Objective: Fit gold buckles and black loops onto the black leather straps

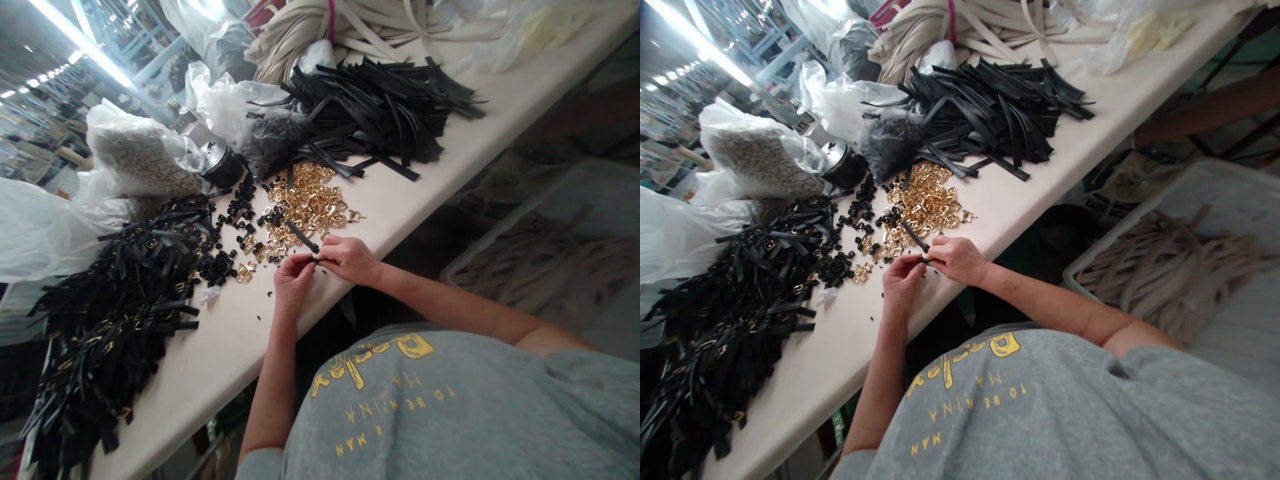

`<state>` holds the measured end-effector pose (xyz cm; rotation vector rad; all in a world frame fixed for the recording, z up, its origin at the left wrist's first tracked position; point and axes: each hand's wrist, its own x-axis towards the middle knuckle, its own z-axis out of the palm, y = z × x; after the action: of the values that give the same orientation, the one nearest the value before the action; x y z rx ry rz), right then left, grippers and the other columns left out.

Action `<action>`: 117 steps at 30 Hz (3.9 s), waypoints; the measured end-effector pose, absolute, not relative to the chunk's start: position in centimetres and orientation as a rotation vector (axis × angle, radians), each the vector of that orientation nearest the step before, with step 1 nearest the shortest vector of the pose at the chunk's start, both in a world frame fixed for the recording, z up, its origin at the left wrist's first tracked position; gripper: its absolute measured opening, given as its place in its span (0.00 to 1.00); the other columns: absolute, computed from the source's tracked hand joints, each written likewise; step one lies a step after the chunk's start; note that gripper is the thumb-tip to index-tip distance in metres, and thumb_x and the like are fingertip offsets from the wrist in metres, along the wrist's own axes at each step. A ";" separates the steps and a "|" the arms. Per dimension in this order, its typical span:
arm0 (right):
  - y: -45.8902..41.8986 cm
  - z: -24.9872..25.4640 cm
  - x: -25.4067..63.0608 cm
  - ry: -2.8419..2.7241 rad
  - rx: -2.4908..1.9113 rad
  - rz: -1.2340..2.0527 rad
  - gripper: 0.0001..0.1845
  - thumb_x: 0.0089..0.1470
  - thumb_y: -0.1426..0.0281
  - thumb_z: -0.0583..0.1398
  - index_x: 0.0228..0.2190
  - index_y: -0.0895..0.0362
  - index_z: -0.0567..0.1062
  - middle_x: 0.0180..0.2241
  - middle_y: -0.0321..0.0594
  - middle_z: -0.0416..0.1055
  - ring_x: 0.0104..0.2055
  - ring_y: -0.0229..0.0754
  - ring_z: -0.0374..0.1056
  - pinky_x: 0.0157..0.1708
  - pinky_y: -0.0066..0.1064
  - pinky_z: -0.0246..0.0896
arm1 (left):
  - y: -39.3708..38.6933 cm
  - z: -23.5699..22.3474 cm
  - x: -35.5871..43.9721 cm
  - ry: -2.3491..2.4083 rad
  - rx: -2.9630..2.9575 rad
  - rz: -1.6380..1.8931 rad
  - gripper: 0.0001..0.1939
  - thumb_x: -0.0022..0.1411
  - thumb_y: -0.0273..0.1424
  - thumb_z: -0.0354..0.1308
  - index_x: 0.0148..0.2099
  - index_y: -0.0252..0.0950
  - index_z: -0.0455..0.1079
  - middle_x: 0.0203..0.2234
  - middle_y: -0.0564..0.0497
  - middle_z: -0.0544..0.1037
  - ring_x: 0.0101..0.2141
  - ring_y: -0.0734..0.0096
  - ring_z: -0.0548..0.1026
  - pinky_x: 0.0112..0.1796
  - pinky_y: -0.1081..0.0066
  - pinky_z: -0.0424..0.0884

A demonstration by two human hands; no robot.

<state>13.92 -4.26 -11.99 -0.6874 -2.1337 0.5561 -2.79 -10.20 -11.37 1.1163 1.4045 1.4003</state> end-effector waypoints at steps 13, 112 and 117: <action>-3.5 -11.7 13.7 -2.020 -0.716 0.905 0.02 0.52 0.72 0.63 0.30 0.59 0.77 0.25 0.34 0.66 0.27 0.34 0.61 0.29 0.26 0.53 | -10.3 -10.8 -3.1 1.358 0.917 1.452 0.15 0.46 0.33 0.72 0.37 0.36 0.75 0.28 0.53 0.78 0.26 0.77 0.74 0.31 0.74 0.72; -1.7 -8.4 14.3 -1.674 -0.458 2.001 0.07 0.45 0.69 0.58 0.25 0.60 0.73 0.18 0.30 0.65 0.21 0.30 0.59 0.23 0.23 0.54 | -10.4 -9.3 -1.3 1.011 0.665 1.416 0.16 0.45 0.35 0.73 0.37 0.35 0.77 0.21 0.54 0.70 0.20 0.83 0.63 0.20 0.82 0.59; -1.3 -7.7 14.6 -1.826 -0.566 1.904 0.06 0.42 0.71 0.56 0.23 0.60 0.73 0.18 0.31 0.65 0.21 0.31 0.60 0.23 0.24 0.53 | -10.4 -9.3 -1.1 0.993 0.665 1.411 0.16 0.45 0.34 0.73 0.37 0.36 0.77 0.20 0.54 0.71 0.20 0.83 0.65 0.21 0.83 0.61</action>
<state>14.60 -1.26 -7.69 -0.5656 -1.8256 1.9038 -1.11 -10.44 -9.28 0.6654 0.9931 1.4105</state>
